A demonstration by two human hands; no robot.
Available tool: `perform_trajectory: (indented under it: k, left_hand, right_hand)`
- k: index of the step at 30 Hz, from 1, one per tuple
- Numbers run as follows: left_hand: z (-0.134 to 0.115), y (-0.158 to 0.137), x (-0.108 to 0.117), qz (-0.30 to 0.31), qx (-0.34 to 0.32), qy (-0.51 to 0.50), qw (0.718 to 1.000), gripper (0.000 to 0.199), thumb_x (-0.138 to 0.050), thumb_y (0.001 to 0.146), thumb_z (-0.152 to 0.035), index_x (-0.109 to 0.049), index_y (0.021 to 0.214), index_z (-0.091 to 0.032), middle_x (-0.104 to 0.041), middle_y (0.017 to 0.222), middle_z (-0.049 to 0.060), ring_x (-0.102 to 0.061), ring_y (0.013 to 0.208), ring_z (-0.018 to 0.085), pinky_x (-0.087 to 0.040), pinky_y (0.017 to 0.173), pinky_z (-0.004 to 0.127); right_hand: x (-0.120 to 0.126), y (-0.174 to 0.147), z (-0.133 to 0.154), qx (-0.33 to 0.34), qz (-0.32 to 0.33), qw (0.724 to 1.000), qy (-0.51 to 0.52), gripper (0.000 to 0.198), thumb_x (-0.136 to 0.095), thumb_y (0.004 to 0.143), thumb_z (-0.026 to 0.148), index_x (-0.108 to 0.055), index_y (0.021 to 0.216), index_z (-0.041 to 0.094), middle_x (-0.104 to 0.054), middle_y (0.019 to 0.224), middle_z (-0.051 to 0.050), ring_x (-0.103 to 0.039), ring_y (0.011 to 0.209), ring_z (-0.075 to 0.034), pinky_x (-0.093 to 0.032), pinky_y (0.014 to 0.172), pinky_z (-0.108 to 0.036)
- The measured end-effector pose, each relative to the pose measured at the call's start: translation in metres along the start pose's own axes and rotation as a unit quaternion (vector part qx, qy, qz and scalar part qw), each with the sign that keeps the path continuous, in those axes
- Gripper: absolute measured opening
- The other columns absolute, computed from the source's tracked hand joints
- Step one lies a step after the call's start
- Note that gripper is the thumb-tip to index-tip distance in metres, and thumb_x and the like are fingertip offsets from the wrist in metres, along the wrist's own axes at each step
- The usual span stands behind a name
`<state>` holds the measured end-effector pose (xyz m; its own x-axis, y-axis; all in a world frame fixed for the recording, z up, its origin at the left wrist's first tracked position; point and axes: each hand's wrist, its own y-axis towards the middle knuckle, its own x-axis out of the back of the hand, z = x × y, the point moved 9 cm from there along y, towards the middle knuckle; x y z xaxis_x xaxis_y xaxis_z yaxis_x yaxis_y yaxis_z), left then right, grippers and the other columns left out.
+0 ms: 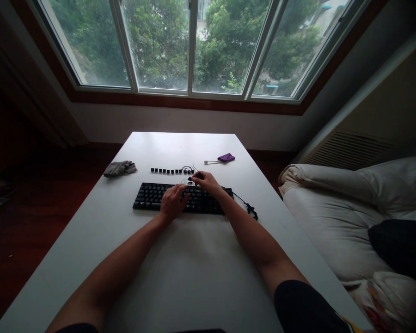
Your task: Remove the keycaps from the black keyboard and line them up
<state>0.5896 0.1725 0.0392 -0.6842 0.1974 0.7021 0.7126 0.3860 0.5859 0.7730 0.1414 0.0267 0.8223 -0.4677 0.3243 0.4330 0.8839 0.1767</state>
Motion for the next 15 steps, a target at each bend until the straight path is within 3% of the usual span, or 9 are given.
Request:
perform_trajectory:
  k: [3,6,10,15]
  left_hand:
    - [-0.016,-0.002,-0.012,0.054,-0.06,-0.002,0.997,0.027,-0.056,0.097,-0.031,-0.061,0.123,-0.025,-0.066,0.126,0.01,-0.063,0.113,0.028,-0.047,0.099,0.043]
    - [-0.032,-0.006,-0.025,0.119,-0.129,-0.012,0.984,0.032,-0.059,0.095,-0.031,-0.062,0.126,-0.026,-0.064,0.131,0.01,-0.06,0.121,0.029,-0.046,0.104,0.046]
    - [-0.04,-0.01,-0.032,0.16,-0.17,-0.023,0.972,0.041,-0.065,0.091,-0.035,-0.061,0.131,-0.025,-0.061,0.137,0.012,-0.058,0.125,0.031,-0.044,0.108,0.049]
    - [-0.036,-0.008,-0.031,0.164,-0.16,-0.03,0.973,0.042,-0.069,0.088,-0.034,-0.063,0.129,-0.026,-0.06,0.139,0.012,-0.057,0.127,0.03,-0.042,0.113,0.051]
  right_hand:
    - [0.03,0.024,-0.011,-0.017,-0.043,0.989,-0.137,0.025,-0.066,0.086,0.042,-0.072,0.092,0.019,-0.071,0.071,-0.001,-0.063,0.067,-0.016,-0.047,0.067,-0.027]
    - [0.047,0.048,-0.024,-0.037,-0.048,0.959,-0.278,0.02,-0.066,0.088,0.037,-0.073,0.093,0.019,-0.075,0.082,-0.004,-0.066,0.078,-0.018,-0.046,0.072,-0.027]
    - [0.046,0.069,-0.039,-0.056,-0.013,0.918,-0.392,0.024,-0.067,0.09,0.039,-0.075,0.1,0.019,-0.076,0.103,-0.009,-0.067,0.092,-0.022,-0.045,0.075,-0.027]
    - [0.035,0.082,-0.052,-0.072,0.029,0.893,-0.443,0.026,-0.066,0.091,0.04,-0.077,0.107,0.023,-0.075,0.108,-0.01,-0.067,0.098,-0.024,-0.046,0.077,-0.028]
